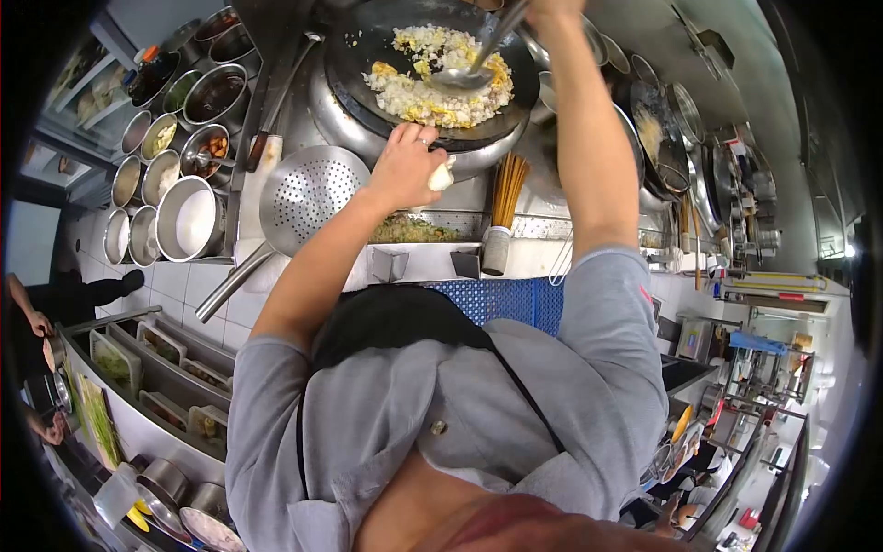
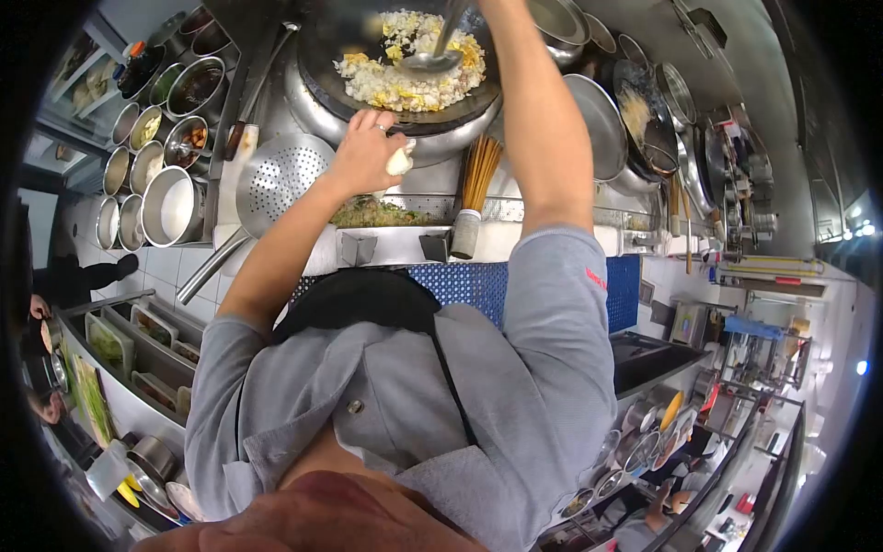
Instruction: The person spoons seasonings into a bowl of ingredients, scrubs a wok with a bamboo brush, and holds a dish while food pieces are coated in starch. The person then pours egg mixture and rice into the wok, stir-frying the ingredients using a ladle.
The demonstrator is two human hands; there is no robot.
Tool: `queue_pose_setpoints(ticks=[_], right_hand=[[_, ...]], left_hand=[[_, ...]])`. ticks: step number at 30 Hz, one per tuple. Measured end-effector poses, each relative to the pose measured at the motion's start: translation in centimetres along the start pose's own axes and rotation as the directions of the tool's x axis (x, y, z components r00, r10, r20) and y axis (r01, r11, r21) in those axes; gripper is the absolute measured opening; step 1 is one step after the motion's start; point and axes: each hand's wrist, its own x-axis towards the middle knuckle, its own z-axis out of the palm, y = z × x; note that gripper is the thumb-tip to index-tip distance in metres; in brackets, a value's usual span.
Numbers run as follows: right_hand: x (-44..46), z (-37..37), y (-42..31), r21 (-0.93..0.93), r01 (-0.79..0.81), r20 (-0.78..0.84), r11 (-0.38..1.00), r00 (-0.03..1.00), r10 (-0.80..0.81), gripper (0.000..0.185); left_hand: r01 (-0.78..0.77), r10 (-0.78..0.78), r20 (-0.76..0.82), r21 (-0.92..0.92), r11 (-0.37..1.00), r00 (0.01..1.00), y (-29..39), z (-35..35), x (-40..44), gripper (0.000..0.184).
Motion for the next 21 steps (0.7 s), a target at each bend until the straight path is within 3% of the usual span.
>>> queue_pose_setpoints(ticks=[2, 3, 5, 6, 8, 9, 10, 12, 13, 14, 15, 16, 17, 18, 19, 21], right_hand=[[-2.2, -0.4, -5.9, 0.141, -0.001, 0.042, 0.99, 0.999, -0.006, 0.024], [-3.4, -0.5, -6.0, 0.163, 0.038, -0.011, 0.986, 0.999, -0.037, 0.024], [-6.3, -1.2, -3.9, 0.202, 0.132, -0.128, 0.97, 0.986, -0.108, 0.023], [-6.7, -2.0, 1.3, 0.037, 0.16, -0.212, 0.986, 0.966, -0.149, 0.024], [-4.7, -2.4, 4.3, 0.092, 0.209, -0.243, 0.974, 0.953, -0.182, 0.025], [-4.2, -0.9, 0.8, 0.131, 0.032, -0.317, 0.991, 0.948, 0.012, 0.023], [-2.6, -2.8, 0.5, 0.081, 0.041, -0.118, 0.996, 0.992, -0.032, 0.023], [-2.5, -3.0, -5.4, -0.026, -0.023, -0.227, 0.999, 0.974, 0.017, 0.023], [-3.3, -4.1, -6.3, 0.054, 0.047, -0.212, 0.997, 0.977, -0.035, 0.023], [-4.0, -5.6, -6.1, 0.134, 0.116, -0.201, 0.984, 0.976, -0.088, 0.023], [-3.4, -7.8, -1.7, 0.134, 0.265, -0.297, 0.955, 0.93, -0.216, 0.024], [-4.8, -7.2, 0.9, -0.07, 0.159, -0.485, 0.985, 0.857, -0.173, 0.025], [-4.5, -8.1, 3.8, -0.026, 0.176, -0.496, 0.984, 0.853, -0.165, 0.024], [-3.1, -8.4, 5.6, 0.027, 0.214, -0.507, 0.976, 0.845, -0.172, 0.023], [-1.7, -8.4, 3.8, 0.109, 0.093, -0.438, 0.99, 0.898, -0.036, 0.02], [-0.5, -7.9, -1.5, -0.133, -0.017, -0.429, 0.991, 0.902, -0.042, 0.021]], left_hand=[[0.025, -0.025, 0.008, -0.007, 1.0, 1.0, 0.1, 0.1, 0.0, 0.041], [0.034, -0.034, 0.004, -0.026, 0.999, 0.999, 0.1, 0.4, 0.1, 0.041], [0.039, -0.039, -0.004, -0.057, 0.998, 0.999, 0.2, 0.8, 0.3, 0.042], [0.04, -0.042, -0.017, -0.098, 0.994, 0.999, 0.7, 1.1, -0.2, 0.042], [0.026, -0.037, -0.073, -0.147, 0.989, 0.997, 0.5, 0.7, 0.2, 0.042], [0.023, -0.052, -0.12, -0.23, 0.973, 0.991, 0.7, 0.6, -0.3, 0.042], [0.02, -0.074, -0.162, -0.314, 0.949, 0.984, 1.1, 0.4, -1.3, 0.043], [-0.002, -0.132, -0.255, -0.468, 0.884, 0.958, 1.6, 0.0, -2.9, 0.045], [0.133, -0.323, -0.184, -0.647, 0.751, 0.928, 2.1, 0.0, -3.7, 0.04], [0.187, -0.574, -0.024, -0.933, 0.307, 0.819, 2.4, 1.1, -3.8, 0.036], [0.264, -0.685, 0.2, -0.965, -0.012, 0.7, 1.5, 1.4, -3.0, 0.038], [0.288, -0.703, 0.446, -0.895, -0.341, 0.554, 0.3, 1.8, -2.1, 0.04], [0.323, -0.579, 0.535, -0.841, -0.434, 0.615, -0.7, 1.5, -1.4, 0.049], [0.348, -0.631, 0.543, -0.84, -0.417, 0.554, -0.8, 0.7, 0.2, 0.046], [0.413, -0.588, 0.609, -0.793, -0.447, 0.533, -1.8, 1.3, 1.2, 0.043], [0.486, -0.519, 0.694, -0.72, -0.496, 0.499, -3.3, 2.2, 1.8, 0.037]])
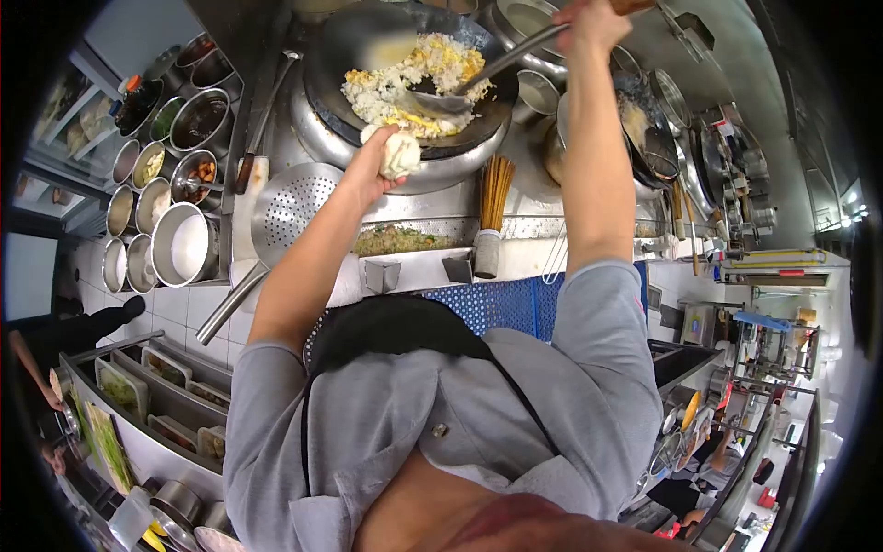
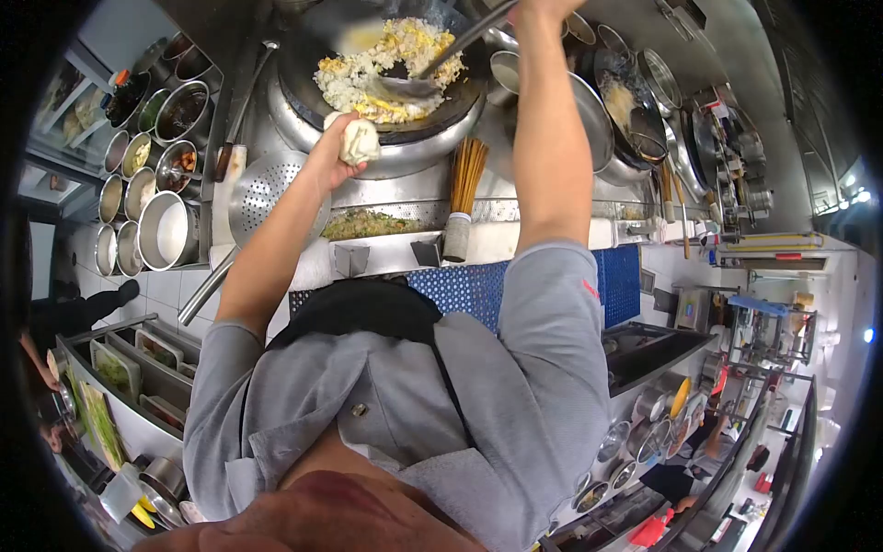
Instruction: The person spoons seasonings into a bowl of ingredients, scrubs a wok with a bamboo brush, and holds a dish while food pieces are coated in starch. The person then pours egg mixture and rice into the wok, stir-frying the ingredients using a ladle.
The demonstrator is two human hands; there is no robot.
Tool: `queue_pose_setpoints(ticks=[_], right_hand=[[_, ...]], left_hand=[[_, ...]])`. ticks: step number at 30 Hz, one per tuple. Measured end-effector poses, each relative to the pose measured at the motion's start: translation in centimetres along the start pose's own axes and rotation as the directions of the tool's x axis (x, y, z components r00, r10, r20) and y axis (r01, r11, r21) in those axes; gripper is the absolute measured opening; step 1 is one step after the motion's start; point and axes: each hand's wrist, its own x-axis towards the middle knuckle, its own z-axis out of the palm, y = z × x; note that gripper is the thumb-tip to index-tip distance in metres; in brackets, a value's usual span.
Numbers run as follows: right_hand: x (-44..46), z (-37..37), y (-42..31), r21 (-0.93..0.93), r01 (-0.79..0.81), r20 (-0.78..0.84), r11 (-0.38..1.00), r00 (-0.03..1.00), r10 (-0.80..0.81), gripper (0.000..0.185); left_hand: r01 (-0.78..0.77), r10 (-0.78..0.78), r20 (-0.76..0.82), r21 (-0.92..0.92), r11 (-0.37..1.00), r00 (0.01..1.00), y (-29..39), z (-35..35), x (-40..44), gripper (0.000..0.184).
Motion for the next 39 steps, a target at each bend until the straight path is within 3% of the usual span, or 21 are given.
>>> queue_pose_setpoints(ticks=[1, 2, 3, 5, 6, 8, 10, 11, 15, 17, 19, 20, 22, 26, 27, 29, 30, 32, 35, 37, 39], right_hand=[[0.5, -0.1, -1.5, -0.132, 0.003, 0.012, 0.991, 1.0, -0.002, 0.024], [2.2, -1.0, -0.4, 0.189, 0.072, 0.027, 0.979, 0.997, -0.079, 0.024], [2.4, -2.0, 0.6, 0.312, 0.139, 0.005, 0.94, 0.989, -0.148, 0.024], [-0.3, -2.0, 5.7, 0.185, 0.188, -0.207, 0.965, 0.967, -0.149, 0.027], [-1.8, -1.1, 8.3, 0.263, 0.146, -0.285, 0.954, 0.956, -0.068, 0.027], [-3.9, 1.2, 5.2, 0.289, 0.005, -0.182, 0.957, 0.982, 0.05, 0.025], [-4.0, 2.8, -1.5, 0.145, -0.135, 0.031, 0.98, 0.991, 0.132, 0.019], [-3.4, 4.2, -4.8, 0.074, -0.178, 0.145, 0.981, 0.975, 0.166, 0.016], [-1.9, 0.4, -10.9, 0.39, -0.398, 0.549, 0.83, 0.824, 0.137, 0.018], [-5.9, 3.8, -6.8, 0.187, -0.193, 0.174, 0.963, 0.972, 0.161, 0.019], [-5.7, 5.3, -1.9, 0.351, -0.087, 0.097, 0.932, 0.994, 0.056, 0.02], [-4.2, 5.5, -2.3, 0.358, -0.022, 0.073, 0.933, 0.997, -0.004, 0.02], [-2.7, 5.1, -6.7, 0.265, -0.117, 0.148, 0.957, 0.986, 0.079, 0.019], [-0.4, 2.9, -11.9, 0.232, -0.217, 0.333, 0.948, 0.934, 0.132, 0.018], [-1.5, 3.1, -11.0, 0.171, -0.193, 0.285, 0.966, 0.948, 0.139, 0.018], [-5.3, 3.4, -7.4, 0.053, -0.134, 0.177, 0.99, 0.977, 0.123, 0.019], [-6.7, 3.8, -5.0, 0.163, -0.054, 0.135, 0.985, 0.99, 0.032, 0.019], [-6.0, 4.2, -3.9, 0.308, 0.061, 0.118, 0.949, 0.988, -0.102, 0.019], [-4.8, 2.9, -9.8, 0.209, -0.171, 0.2, 0.963, 0.971, 0.129, 0.02], [-4.2, 2.7, -11.0, 0.16, -0.119, 0.276, 0.98, 0.959, 0.071, 0.022], [-4.7, 3.0, -12.8, 0.144, -0.061, 0.24, 0.988, 0.97, 0.025, 0.024]], left_hand=[[0.035, -0.035, 0.011, -0.016, 0.999, 0.999, 0.1, -0.4, 0.4, 0.034], [0.068, -0.067, 0.023, -0.035, 0.997, 0.997, 0.4, -0.6, 0.7, 0.031], [0.057, -0.057, 0.007, -0.075, 0.996, 0.998, 0.9, -0.1, 1.0, 0.03], [0.062, -0.068, -0.036, -0.16, 0.985, 0.997, 0.8, 1.4, 2.0, 0.027], [0.071, -0.081, -0.051, -0.172, 0.983, 0.995, 0.6, 1.2, 3.1, 0.023], [0.018, -0.039, -0.138, -0.151, 0.988, 0.99, 0.5, 1.5, 3.4, 0.022], [0.016, -0.059, -0.241, -0.175, 0.984, 0.969, 0.4, 2.9, 0.3, 0.025], [0.037, -0.068, -0.182, -0.171, 0.985, 0.981, 1.8, 4.0, -2.8, 0.025], [0.119, -0.125, -0.036, -0.139, 0.983, 0.991, 3.7, 4.6, -9.3, 0.024], [0.08, -0.073, 0.084, -0.076, 0.994, 0.994, 1.8, 1.3, -5.2, 0.021], [-0.086, 0.053, -0.19, -0.171, 0.982, 0.98, -1.7, 1.0, -5.7, 0.016], [-0.082, 0.05, -0.14, -0.235, 0.968, 0.989, -3.6, -0.2, -5.9, 0.017], [-0.029, -0.007, -0.109, -0.328, 0.944, 0.994, -6.1, -0.8, -9.5, 0.019], [0.076, -0.112, -0.091, -0.329, 0.941, 0.989, 1.5, 4.1, -14.0, 0.013], [0.12, -0.149, -0.097, -0.252, 0.96, 0.984, 4.1, 5.1, -13.3, 0.013], [0.044, -0.052, -0.053, -0.131, 0.99, 0.997, 0.5, 2.6, -7.0, 0.012], [0.015, -0.009, 0.047, -0.128, 0.992, 0.999, -2.0, 0.3, -3.4, 0.009], [-0.049, 0.029, -0.073, -0.287, 0.957, 0.997, -4.8, -0.1, -4.1, 0.01], [-0.149, 0.117, -0.116, -0.329, 0.932, 0.986, -4.7, 1.4, -10.0, 0.016], [-0.053, -0.007, -0.177, -0.33, 0.943, 0.984, -1.1, 2.7, -9.3, 0.01], [0.016, 0.0, 0.081, -0.195, 0.981, 0.997, 0.8, -0.2, -3.2, 0.017]])
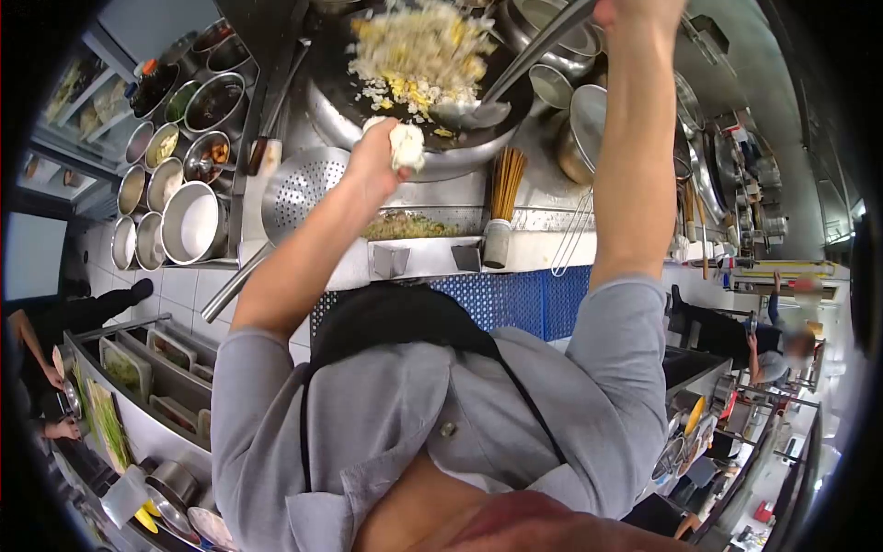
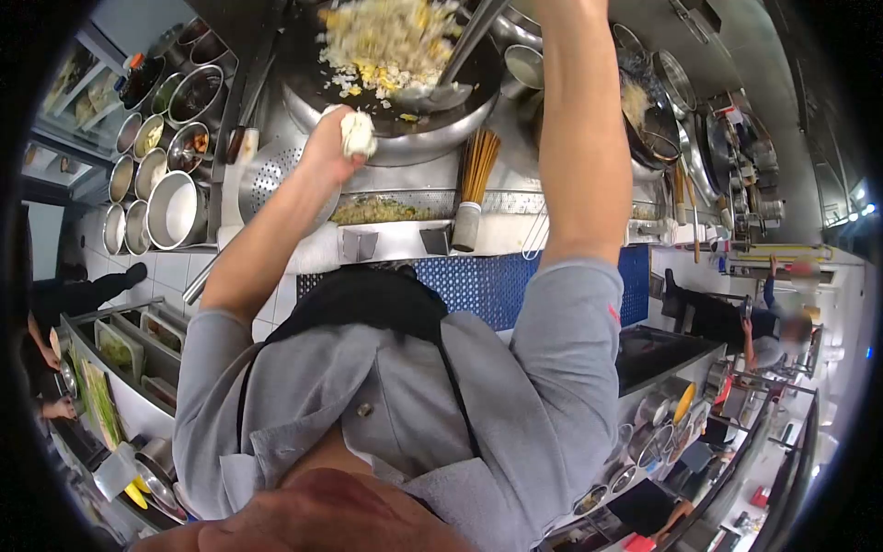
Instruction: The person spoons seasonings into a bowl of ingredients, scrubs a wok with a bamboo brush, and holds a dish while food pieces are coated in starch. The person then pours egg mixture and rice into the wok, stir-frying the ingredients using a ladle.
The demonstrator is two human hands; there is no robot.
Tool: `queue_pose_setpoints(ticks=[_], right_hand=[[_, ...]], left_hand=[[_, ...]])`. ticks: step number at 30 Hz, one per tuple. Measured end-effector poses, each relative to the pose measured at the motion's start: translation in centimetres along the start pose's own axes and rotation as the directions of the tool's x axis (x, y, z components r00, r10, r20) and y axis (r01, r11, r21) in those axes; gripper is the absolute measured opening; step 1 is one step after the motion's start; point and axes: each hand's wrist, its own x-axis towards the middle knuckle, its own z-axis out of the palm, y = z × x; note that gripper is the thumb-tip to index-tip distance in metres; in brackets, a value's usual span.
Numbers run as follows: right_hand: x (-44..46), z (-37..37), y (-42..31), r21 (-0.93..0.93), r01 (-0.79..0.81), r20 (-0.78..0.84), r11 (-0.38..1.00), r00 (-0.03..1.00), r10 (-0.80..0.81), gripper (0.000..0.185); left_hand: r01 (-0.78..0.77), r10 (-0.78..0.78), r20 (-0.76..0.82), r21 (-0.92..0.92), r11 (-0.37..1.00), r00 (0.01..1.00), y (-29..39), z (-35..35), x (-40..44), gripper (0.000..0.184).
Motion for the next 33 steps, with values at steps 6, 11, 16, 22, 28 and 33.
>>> queue_pose_setpoints(ticks=[6, 11, 16, 22, 28, 33], right_hand=[[-6.1, -4.2, -0.2, 0.244, 0.401, 0.078, 0.883, 0.9, -0.43, 0.034], [-6.5, -3.9, 18.7, 0.286, 0.144, -0.013, 0.947, 0.989, -0.147, 0.03], [-1.8, 0.9, 11.4, 0.107, 0.095, -0.02, 0.99, 0.995, -0.093, 0.026], [-1.1, 0.0, 20.8, 0.102, 0.178, 0.099, 0.979, 0.977, -0.188, 0.028], [-1.2, 3.6, 14.1, 0.214, 0.16, 0.153, 0.964, 0.969, -0.195, 0.03], [-0.8, 4.3, 21.9, 0.201, 0.272, 0.041, 0.941, 0.958, -0.285, 0.025]], left_hand=[[0.037, -0.016, -0.156, 0.135, 0.99, 0.988, 0.8, -1.5, 5.8, 0.018], [0.021, 0.001, -0.146, 0.149, 0.989, 0.989, 0.5, -0.7, 5.5, 0.016], [-0.021, 0.025, -0.072, 0.057, 0.998, 0.997, -0.4, -0.4, 2.3, 0.015], [-0.602, 0.527, 0.418, 0.761, 0.241, 0.74, -3.0, 1.8, -4.7, 0.034], [-0.546, 0.394, 0.766, 0.639, -0.542, 0.507, -1.6, 1.3, -0.8, 0.04], [-0.476, 0.339, 0.778, 0.602, -0.641, 0.529, -1.6, 0.9, -0.4, 0.039]])
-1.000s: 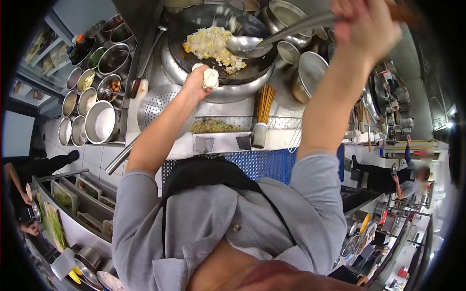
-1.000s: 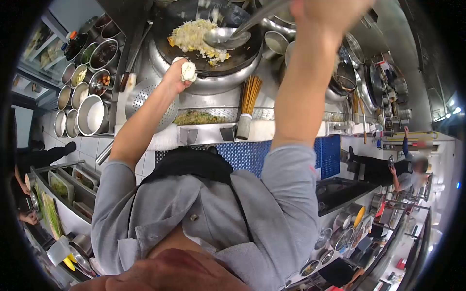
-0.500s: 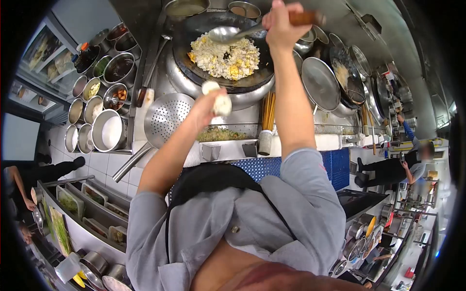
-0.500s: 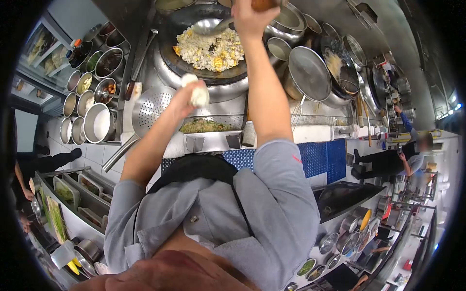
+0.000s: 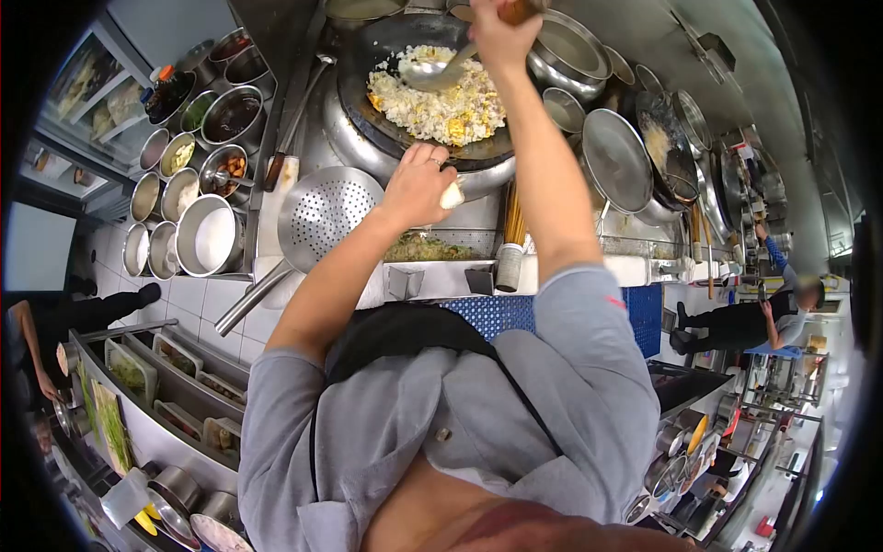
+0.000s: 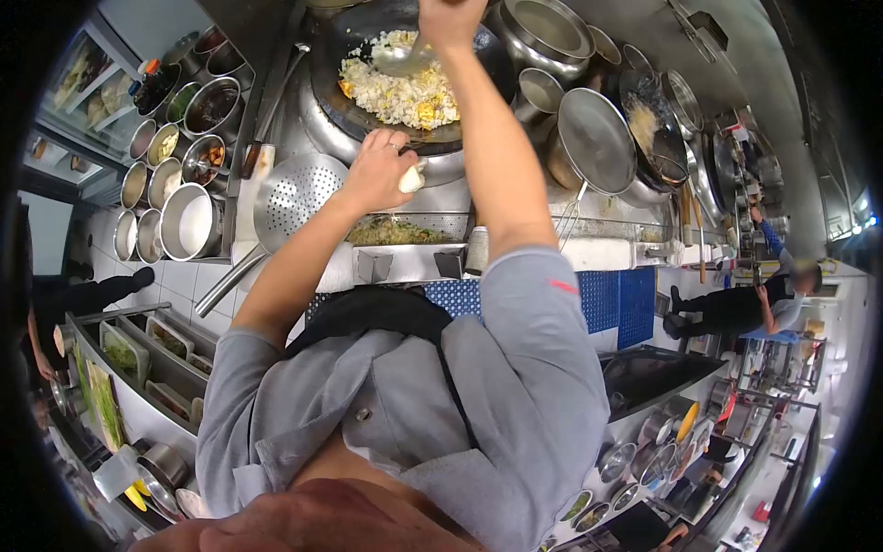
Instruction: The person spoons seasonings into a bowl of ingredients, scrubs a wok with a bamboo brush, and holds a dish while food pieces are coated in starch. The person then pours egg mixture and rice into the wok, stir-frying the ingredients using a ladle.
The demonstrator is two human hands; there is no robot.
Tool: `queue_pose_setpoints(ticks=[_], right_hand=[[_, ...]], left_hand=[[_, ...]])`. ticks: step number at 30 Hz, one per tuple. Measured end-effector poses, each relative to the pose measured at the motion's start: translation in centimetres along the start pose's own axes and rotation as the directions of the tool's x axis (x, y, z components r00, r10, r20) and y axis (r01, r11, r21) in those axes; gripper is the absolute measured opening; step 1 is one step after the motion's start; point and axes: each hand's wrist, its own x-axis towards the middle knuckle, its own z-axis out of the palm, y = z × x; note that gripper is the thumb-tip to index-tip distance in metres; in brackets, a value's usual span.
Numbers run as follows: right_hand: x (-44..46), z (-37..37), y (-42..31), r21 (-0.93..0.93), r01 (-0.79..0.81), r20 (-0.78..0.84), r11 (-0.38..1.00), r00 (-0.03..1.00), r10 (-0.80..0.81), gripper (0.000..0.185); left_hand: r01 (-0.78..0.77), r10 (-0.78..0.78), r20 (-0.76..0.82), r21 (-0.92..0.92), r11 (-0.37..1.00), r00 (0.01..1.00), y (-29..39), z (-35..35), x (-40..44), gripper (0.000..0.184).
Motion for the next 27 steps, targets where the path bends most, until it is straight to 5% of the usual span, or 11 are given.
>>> queue_pose_setpoints(ticks=[1, 2, 7, 9, 10, 12, 17, 19, 22, 25, 27], right_hand=[[1.4, 0.8, -0.8, -0.106, -0.053, -0.074, 0.993, 0.996, 0.045, 0.025], [2.5, 1.1, -4.9, -0.086, -0.337, 0.038, 0.938, 0.939, 0.341, 0.026], [-2.0, -0.1, -9.9, 0.074, -0.107, 0.254, 0.992, 0.963, 0.085, 0.03], [-3.5, -1.8, -5.3, -0.016, -0.015, 0.133, 1.0, 0.991, 0.017, 0.026], [-0.4, 0.2, -1.5, -0.107, -0.116, -0.362, 0.987, 0.93, 0.07, 0.025], [1.3, -1.1, -3.5, -0.229, -0.024, 0.001, 0.973, 1.0, 0.025, 0.023], [-0.9, 0.2, -13.9, -0.057, -0.171, 0.173, 0.984, 0.969, 0.178, 0.03], [-4.4, -2.2, -6.7, -0.265, 0.211, 0.084, 0.941, 0.977, -0.195, 0.027], [-2.1, -0.2, -5.6, -0.106, -0.031, -0.279, 0.994, 0.96, 0.0, 0.026], [3.0, 0.0, -11.5, -0.434, -0.202, -0.12, 0.878, 0.979, 0.165, 0.025], [2.1, -1.4, -15.6, -0.011, -0.166, 0.062, 0.986, 0.984, 0.167, 0.028]], left_hand=[[0.007, -0.007, 0.022, 0.008, 1.0, 1.0, 0.2, 0.2, -0.4, 0.04], [0.009, -0.01, 0.047, 0.015, 1.0, 0.999, 0.5, -0.1, -0.4, 0.04], [-0.014, 0.013, 0.02, 0.028, 1.0, 1.0, 0.0, -0.2, 0.2, 0.039], [-0.016, 0.016, 0.005, 0.027, 1.0, 1.0, 0.5, -0.3, 0.0, 0.036], [-0.031, 0.029, 0.038, 0.045, 0.998, 0.999, 0.5, -0.1, 0.1, 0.036], [-0.035, 0.035, 0.019, 0.042, 0.999, 0.999, 0.6, 0.0, -0.1, 0.036], [-0.021, 0.02, 0.011, 0.043, 0.999, 1.0, 0.4, 0.1, 0.2, 0.037], [-0.018, 0.018, 0.009, 0.037, 0.999, 1.0, 0.4, 0.6, -0.1, 0.037], [-0.037, 0.036, 0.028, 0.06, 0.997, 0.999, 0.1, 0.2, 0.4, 0.035], [-0.045, 0.044, 0.028, 0.037, 0.998, 0.999, 0.2, 0.4, -0.2, 0.036], [-0.026, 0.025, 0.036, 0.02, 0.999, 0.999, 0.2, 0.5, 0.1, 0.037]])
